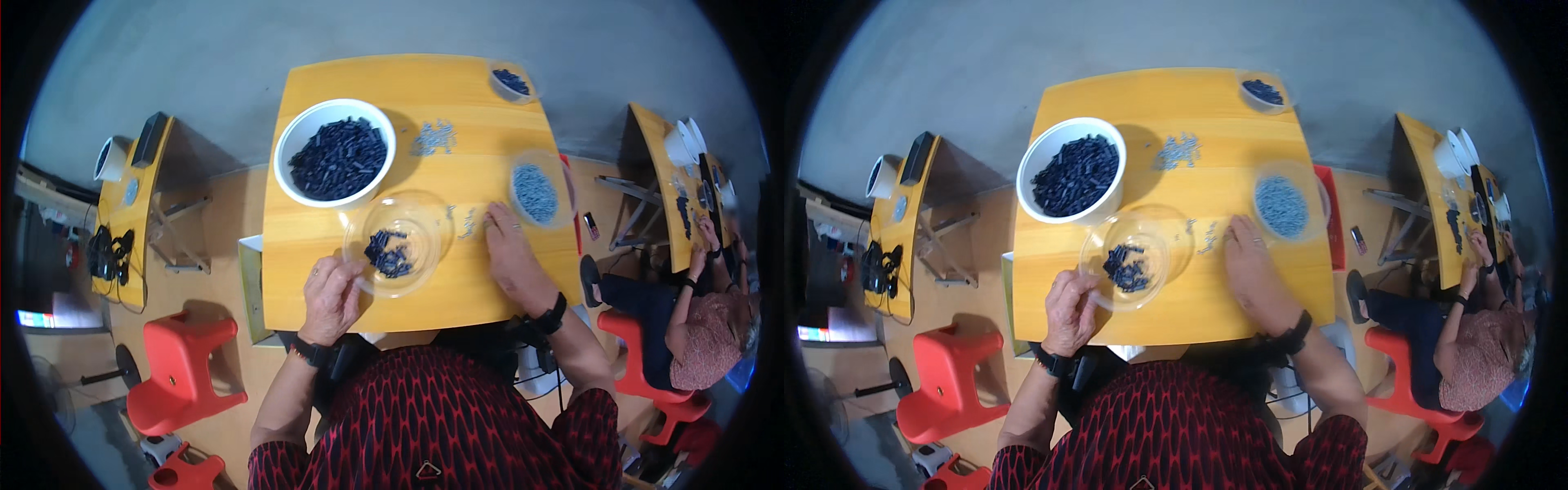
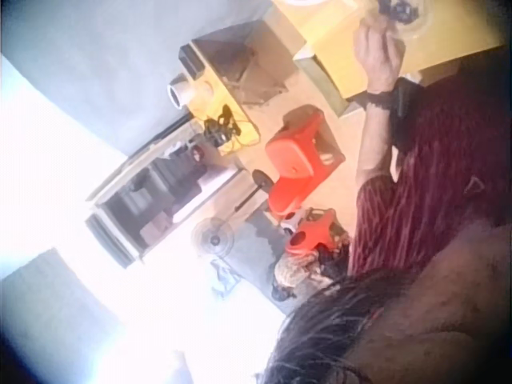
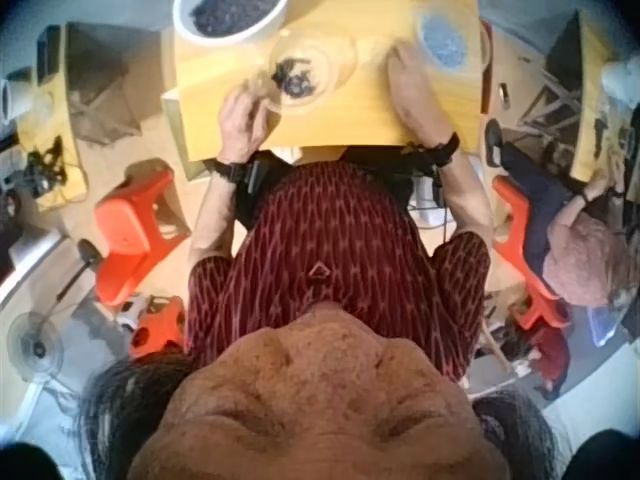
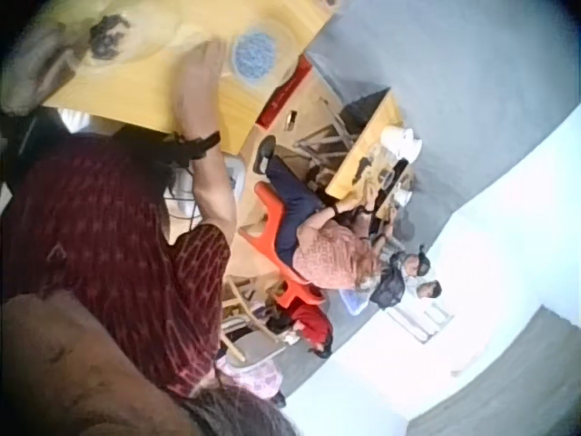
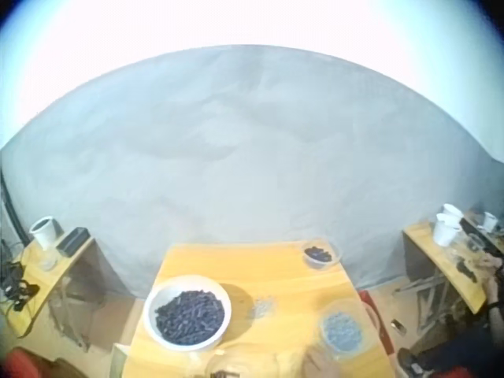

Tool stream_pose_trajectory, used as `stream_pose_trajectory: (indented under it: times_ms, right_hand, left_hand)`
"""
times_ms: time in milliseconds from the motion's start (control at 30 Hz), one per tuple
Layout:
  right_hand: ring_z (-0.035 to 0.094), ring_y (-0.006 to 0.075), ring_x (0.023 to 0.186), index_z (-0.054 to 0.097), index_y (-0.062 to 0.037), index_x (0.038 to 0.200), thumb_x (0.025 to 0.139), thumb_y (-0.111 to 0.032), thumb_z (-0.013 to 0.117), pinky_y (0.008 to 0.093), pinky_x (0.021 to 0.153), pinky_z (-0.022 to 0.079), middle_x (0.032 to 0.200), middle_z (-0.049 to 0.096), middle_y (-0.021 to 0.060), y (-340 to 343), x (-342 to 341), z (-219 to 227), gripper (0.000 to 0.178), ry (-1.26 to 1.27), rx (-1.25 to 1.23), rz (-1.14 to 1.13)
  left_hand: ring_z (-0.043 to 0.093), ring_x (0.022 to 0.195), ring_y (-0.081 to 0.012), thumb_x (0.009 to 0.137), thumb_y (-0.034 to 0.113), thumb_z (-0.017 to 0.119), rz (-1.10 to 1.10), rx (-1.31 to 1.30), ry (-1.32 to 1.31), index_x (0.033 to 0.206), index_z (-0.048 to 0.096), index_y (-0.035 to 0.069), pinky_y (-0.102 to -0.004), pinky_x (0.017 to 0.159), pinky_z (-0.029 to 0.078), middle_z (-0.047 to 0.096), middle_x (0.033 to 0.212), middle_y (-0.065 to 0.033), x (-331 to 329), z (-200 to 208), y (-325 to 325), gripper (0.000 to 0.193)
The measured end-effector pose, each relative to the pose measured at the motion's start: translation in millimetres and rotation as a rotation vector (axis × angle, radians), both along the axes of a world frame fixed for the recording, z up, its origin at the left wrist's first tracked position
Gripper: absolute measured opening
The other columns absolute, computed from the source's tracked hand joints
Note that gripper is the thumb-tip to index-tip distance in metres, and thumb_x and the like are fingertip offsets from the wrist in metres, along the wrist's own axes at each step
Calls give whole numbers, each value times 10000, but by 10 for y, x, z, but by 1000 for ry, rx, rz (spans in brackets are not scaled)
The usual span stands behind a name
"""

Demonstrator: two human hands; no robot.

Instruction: Manually fitting small black plastic parts onto light blue plastic bases for assembly.

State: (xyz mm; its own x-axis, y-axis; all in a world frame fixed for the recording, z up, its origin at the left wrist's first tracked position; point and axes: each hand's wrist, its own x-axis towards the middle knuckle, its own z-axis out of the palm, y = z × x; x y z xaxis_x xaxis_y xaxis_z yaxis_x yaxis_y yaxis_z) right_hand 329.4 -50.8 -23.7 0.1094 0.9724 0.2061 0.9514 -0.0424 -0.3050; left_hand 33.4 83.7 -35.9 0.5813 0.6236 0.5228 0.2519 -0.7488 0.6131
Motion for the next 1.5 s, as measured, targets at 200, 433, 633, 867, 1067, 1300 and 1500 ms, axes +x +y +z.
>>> stream_pose_trajectory:
  times_ms: [200,433,633,867,1067,1300,1500]
  right_hand:
    - [532,410,1119,584,94,1097,810,43,508,437,970,455,1169,560,243,-52,-27,189,302,54,7,65]
    - [522,396,1002,575,43,958,808,40,509,444,857,459,1022,550,209,-72,-38,246,164,71,-38,42]
    - [556,409,977,577,35,993,817,58,498,454,848,477,1014,569,213,-91,86,171,195,153,34,19]
    - [615,384,980,578,34,1005,842,112,554,380,826,519,1058,608,180,-187,115,148,181,312,159,8]
    - [619,374,1023,582,38,1022,860,96,558,378,848,520,1089,612,185,-285,91,185,174,318,180,-40]
    - [578,393,973,588,34,1031,871,27,532,435,826,489,1001,561,202,-167,72,160,170,189,84,-24]
    - [532,423,962,531,20,951,851,8,505,493,825,449,998,522,219,-123,106,129,104,136,-11,-14]
  left_hand:
    - [587,771,-310,710,-87,682,26,51,8,992,670,47,-397,676,488,566,816,-116,-101,75,57,313]
    - [602,758,-313,735,-100,641,15,51,131,1077,674,34,-390,686,488,601,816,-128,-251,343,70,368]
    - [594,706,-297,730,-111,621,89,79,144,1016,675,17,-383,672,485,596,770,-116,-198,577,146,319]
    - [588,765,-293,724,-58,698,-38,183,279,906,674,40,-390,697,475,624,808,-88,149,786,164,208]
    - [572,807,-277,696,-12,731,-52,257,467,854,676,64,-384,747,447,625,819,-62,286,745,228,184]
    - [571,810,-273,691,12,739,-8,245,458,842,679,66,-391,766,439,620,803,-62,241,673,295,171]
    - [565,809,-269,689,39,737,-25,270,469,824,682,93,-383,766,438,609,795,-59,296,679,339,156]
